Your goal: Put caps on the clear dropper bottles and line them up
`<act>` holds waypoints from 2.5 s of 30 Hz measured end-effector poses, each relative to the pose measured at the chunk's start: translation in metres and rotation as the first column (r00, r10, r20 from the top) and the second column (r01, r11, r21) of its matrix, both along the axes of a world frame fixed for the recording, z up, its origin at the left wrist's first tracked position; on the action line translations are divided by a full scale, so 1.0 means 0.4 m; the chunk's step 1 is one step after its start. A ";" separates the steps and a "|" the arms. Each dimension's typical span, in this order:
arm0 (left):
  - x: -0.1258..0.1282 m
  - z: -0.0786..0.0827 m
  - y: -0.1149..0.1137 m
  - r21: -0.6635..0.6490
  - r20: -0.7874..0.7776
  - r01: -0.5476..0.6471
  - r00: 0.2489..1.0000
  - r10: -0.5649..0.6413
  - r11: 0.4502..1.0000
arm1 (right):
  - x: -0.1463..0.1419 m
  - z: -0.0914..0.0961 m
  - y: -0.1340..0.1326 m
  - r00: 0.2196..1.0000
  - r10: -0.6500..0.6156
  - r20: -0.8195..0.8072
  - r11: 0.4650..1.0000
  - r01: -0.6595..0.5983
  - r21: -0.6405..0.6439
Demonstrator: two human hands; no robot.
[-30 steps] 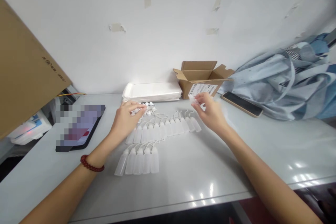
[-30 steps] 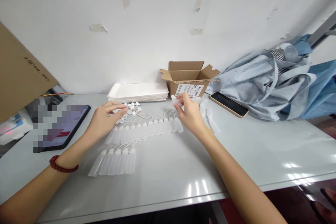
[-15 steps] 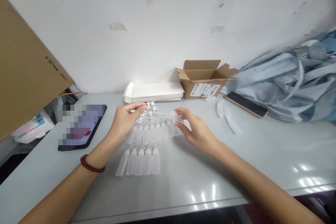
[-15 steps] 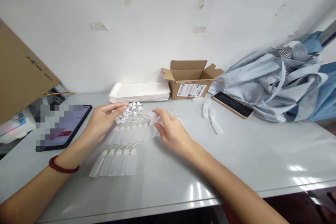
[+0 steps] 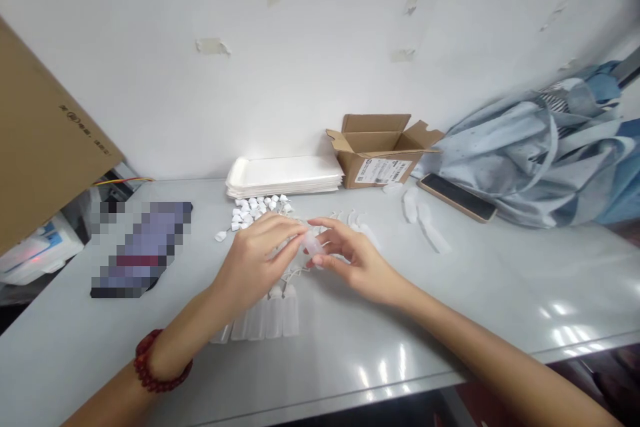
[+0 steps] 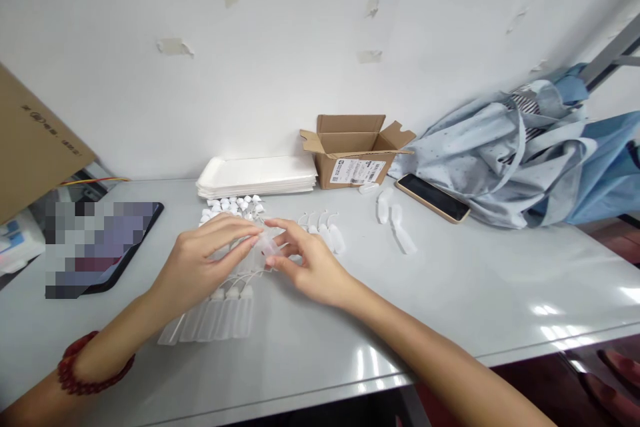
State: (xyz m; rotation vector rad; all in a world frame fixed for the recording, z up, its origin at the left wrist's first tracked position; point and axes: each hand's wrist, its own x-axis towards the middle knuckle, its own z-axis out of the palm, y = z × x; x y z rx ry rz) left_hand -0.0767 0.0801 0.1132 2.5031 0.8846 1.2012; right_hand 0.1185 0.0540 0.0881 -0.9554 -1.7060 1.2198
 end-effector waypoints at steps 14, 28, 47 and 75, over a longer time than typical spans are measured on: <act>0.015 -0.031 -0.018 0.196 -0.084 0.064 0.995 -0.048 0.979 | -0.001 0.010 -0.005 0.983 -0.107 -0.151 0.992 0.095 -0.084; 0.022 -0.036 -0.021 0.236 -0.095 0.048 0.995 -0.026 0.971 | -0.005 0.026 -0.002 0.938 -0.183 -0.294 0.964 0.112 -0.240; 0.017 0.015 -0.076 0.145 -0.279 -0.002 0.959 0.043 0.989 | -0.024 0.035 -0.029 0.944 -0.101 -0.314 0.922 -0.030 -0.385; 0.006 0.041 -0.122 -0.573 -0.517 -0.141 0.827 -0.223 0.807 | 0.037 0.070 -0.015 0.758 0.509 0.408 0.859 -0.418 -0.296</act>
